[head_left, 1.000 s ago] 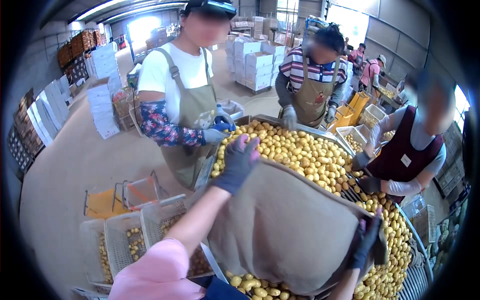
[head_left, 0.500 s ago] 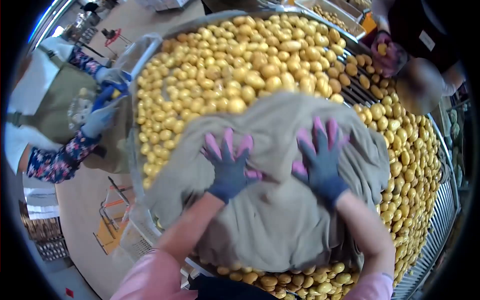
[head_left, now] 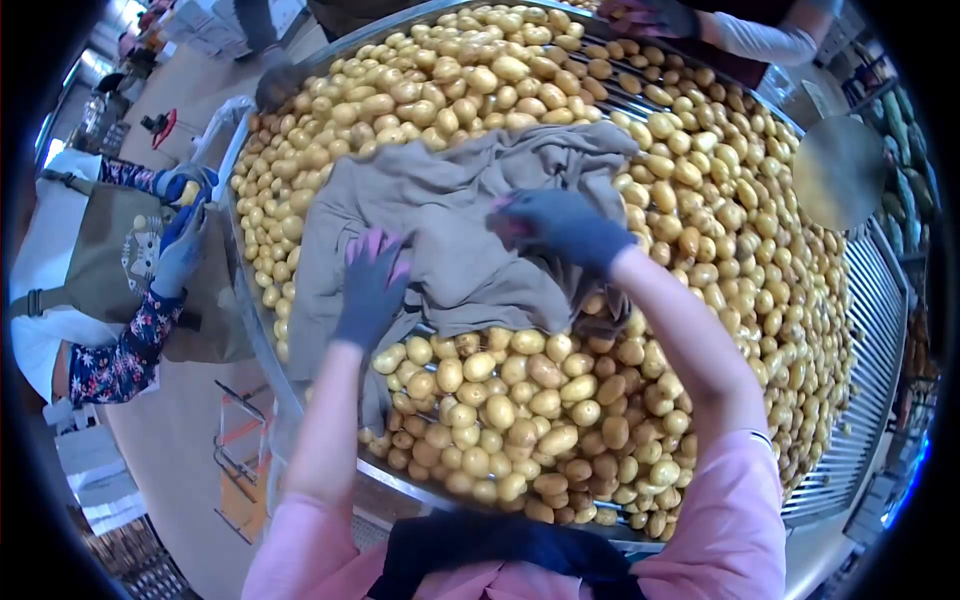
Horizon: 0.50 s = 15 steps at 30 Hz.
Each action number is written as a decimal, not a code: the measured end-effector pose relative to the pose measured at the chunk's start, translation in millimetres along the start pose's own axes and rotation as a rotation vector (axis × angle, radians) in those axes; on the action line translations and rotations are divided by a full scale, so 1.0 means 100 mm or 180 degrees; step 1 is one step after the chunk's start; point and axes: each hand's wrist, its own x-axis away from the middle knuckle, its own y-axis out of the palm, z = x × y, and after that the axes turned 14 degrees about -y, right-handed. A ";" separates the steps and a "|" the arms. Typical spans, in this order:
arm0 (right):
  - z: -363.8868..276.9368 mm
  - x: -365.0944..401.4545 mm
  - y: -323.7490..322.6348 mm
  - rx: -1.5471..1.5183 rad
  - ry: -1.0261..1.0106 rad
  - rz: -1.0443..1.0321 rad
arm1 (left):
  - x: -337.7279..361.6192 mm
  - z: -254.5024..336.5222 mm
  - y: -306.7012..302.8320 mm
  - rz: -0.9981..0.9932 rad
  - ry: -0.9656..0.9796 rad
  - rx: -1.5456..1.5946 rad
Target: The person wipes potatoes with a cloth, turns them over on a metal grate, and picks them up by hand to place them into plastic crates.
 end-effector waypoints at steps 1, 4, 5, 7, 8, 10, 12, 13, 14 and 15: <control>0.09 0.25 -0.08 0.0544 -0.0393 0.1096 | 0.16 0.00 -0.13 -0.0311 0.0033 0.0503; -0.18 0.69 -0.45 0.1339 0.1740 0.0851 | 0.80 -0.08 -0.10 -0.0428 -0.0365 0.0413; -0.23 0.76 -0.45 0.1749 0.2215 -0.0025 | 0.92 -0.08 0.00 -0.0438 -0.0382 0.0409; -0.37 0.67 -0.03 0.1980 0.1841 -0.0212 | 1.02 -0.07 0.31 0.0451 -0.0400 -0.0746; -0.18 0.62 0.27 0.1880 0.1548 0.0244 | 1.00 -0.08 0.42 0.0466 -0.0623 -0.0794; -0.12 0.49 0.39 0.1812 0.1194 0.0742 | 0.88 0.09 0.33 0.0142 -0.0951 -0.0811; -0.29 0.39 0.24 0.0233 0.1215 0.1862 | 0.79 0.17 0.20 -0.0459 -0.1312 -0.0759; -0.35 0.40 0.11 0.0253 0.1171 0.1884 | 0.82 0.20 0.13 -0.0407 -0.1319 -0.0759; -0.41 0.40 -0.09 -0.0101 0.1272 0.2393 | 0.84 0.24 0.03 -0.0637 -0.1291 -0.0483; -0.43 0.43 -0.26 -0.0458 0.1354 0.2896 | 0.85 0.26 -0.06 -0.0855 -0.1250 -0.0197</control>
